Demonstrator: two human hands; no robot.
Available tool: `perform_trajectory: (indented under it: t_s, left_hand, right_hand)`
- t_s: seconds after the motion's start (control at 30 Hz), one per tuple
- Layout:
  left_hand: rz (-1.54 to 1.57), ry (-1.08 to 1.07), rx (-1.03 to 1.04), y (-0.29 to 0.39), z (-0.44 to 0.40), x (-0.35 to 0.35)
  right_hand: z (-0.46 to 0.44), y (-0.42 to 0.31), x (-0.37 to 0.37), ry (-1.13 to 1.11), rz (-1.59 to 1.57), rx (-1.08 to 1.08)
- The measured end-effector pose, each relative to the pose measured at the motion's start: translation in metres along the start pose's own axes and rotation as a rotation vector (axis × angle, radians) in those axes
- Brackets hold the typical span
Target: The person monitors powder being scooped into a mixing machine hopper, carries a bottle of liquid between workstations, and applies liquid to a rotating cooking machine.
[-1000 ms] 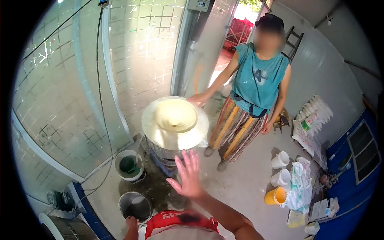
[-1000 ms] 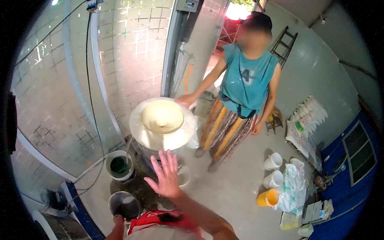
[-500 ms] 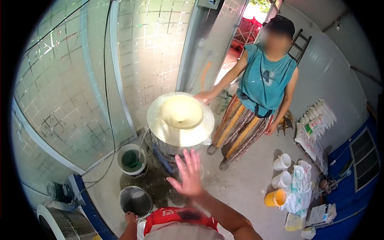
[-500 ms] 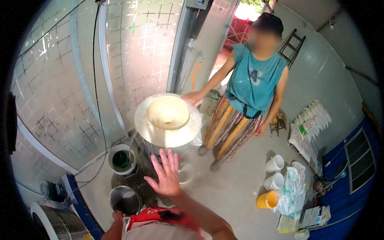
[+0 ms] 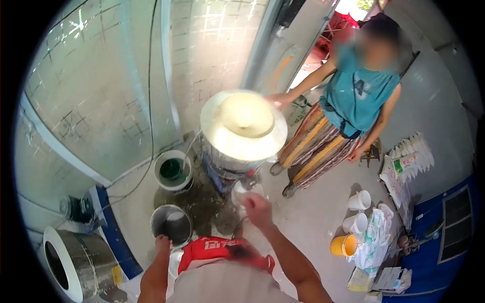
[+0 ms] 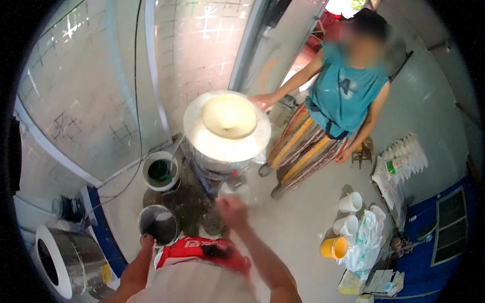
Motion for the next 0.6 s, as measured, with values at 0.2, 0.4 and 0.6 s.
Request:
perform_trajectory:
  t_s: [0.2, 0.4, 0.6]
  left_hand:
    - [-0.045, 0.022, 0.018, 0.007, 0.002, -0.005]
    - [-0.066, 0.020, -0.072, 0.015, 0.002, -0.005]
    - [-0.166, -0.047, -0.059, 0.094, -0.001, 0.034]
  right_hand:
    - [0.149, 0.275, 0.027, -0.045, 0.340, 0.302]
    - [0.383, 0.504, 0.007, -0.194, 0.064, 1.020]
    - [0.379, 0.478, 0.010, -0.089, 0.136, 0.984]
Point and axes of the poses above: each hand's wrist, its own z-axis away from the middle knuckle, its own x-axis out of the palm, y = z × x, the point moved 5 cm from there along -z, towards the middle knuckle, and after that the axes turned 9 degrees about x, right-handed, at the moved point
